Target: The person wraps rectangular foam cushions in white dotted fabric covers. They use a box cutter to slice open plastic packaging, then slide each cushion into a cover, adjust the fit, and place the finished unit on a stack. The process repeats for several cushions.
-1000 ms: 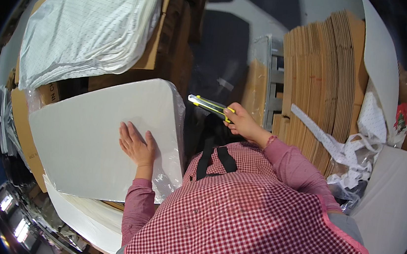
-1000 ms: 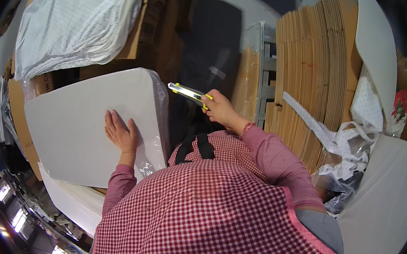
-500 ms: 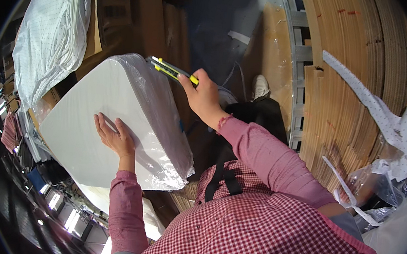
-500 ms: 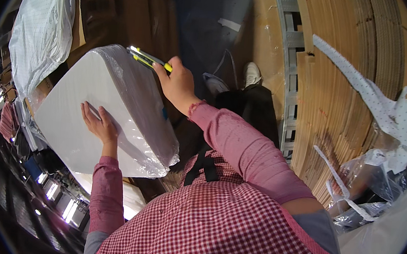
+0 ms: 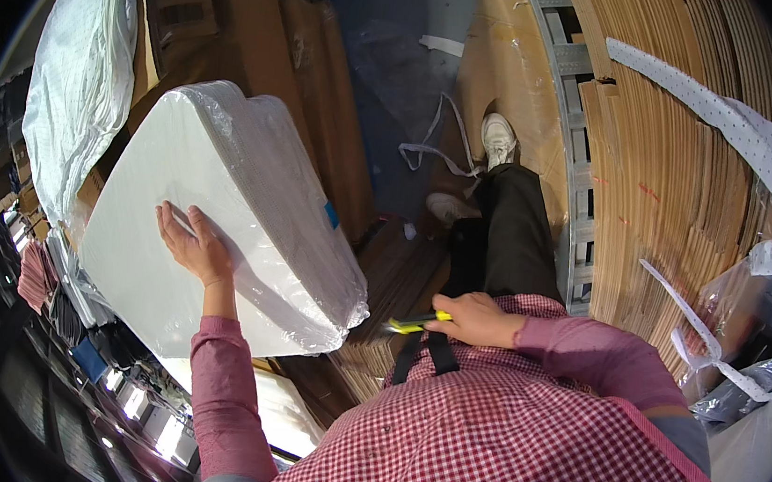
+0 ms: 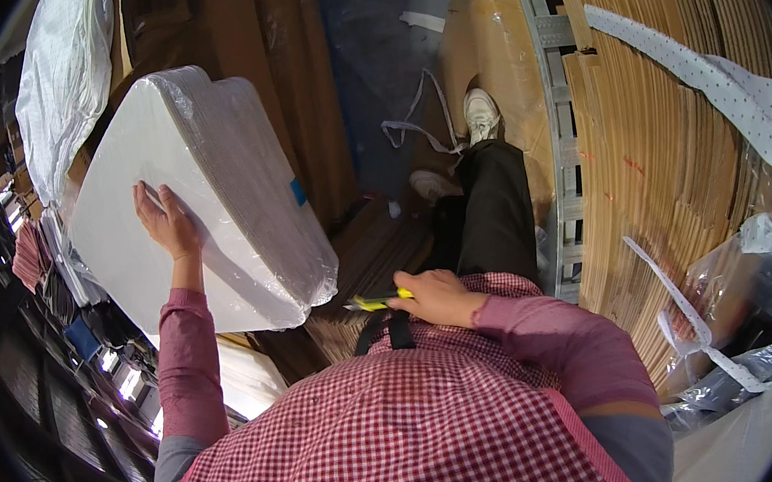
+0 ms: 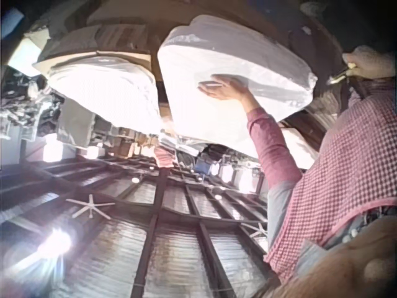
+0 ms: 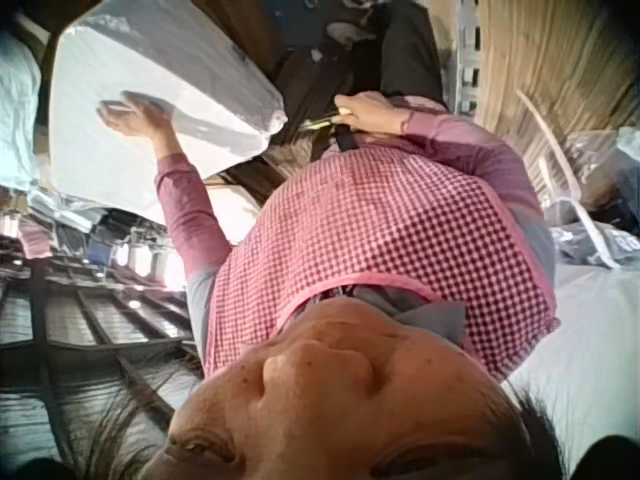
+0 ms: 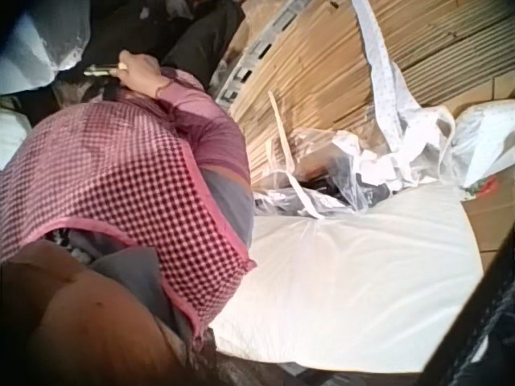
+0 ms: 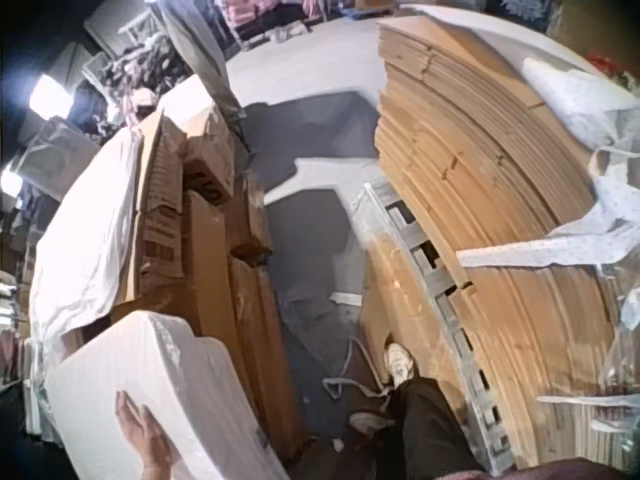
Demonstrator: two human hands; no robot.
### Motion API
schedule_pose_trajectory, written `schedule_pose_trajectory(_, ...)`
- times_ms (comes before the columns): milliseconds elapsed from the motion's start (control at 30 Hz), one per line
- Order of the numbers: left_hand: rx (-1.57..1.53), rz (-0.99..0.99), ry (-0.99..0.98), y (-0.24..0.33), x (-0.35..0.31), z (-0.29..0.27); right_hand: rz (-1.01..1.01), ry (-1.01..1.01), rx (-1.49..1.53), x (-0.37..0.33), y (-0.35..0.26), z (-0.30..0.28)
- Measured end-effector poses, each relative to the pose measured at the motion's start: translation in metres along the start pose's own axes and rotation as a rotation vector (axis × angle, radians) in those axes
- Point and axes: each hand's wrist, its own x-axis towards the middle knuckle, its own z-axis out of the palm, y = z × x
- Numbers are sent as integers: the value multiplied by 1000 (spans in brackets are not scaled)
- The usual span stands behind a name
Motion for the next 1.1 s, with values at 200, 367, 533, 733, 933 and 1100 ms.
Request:
schedule_pose_trajectory(200, 3, 0, -9, -3, 0, 2, -124, 830, 357, 147, -19, -60)
schedule_pose_trajectory(367, 15, -1, -8, -3, 0, 3, -181, 919, 436, 260, -50, -80)
schedule_pose_trajectory(533, 18, 36, -6, -11, 2, 5, -81, 677, 472, 158, 0, 16)
schedule_pose_trajectory(733, -60, -15, -3, -7, 1, 7, 66, 144, 290, 29, 49, 104)
schedule_pose_trajectory(933, 271, 1035, -366, 64, 24, -29, 82, 50, 66, -11, 64, 93)
schedule_pose_trajectory(1100, 402, 1122, -878, 130, 65, -42, 289, 312, 328, -12, 54, 66)
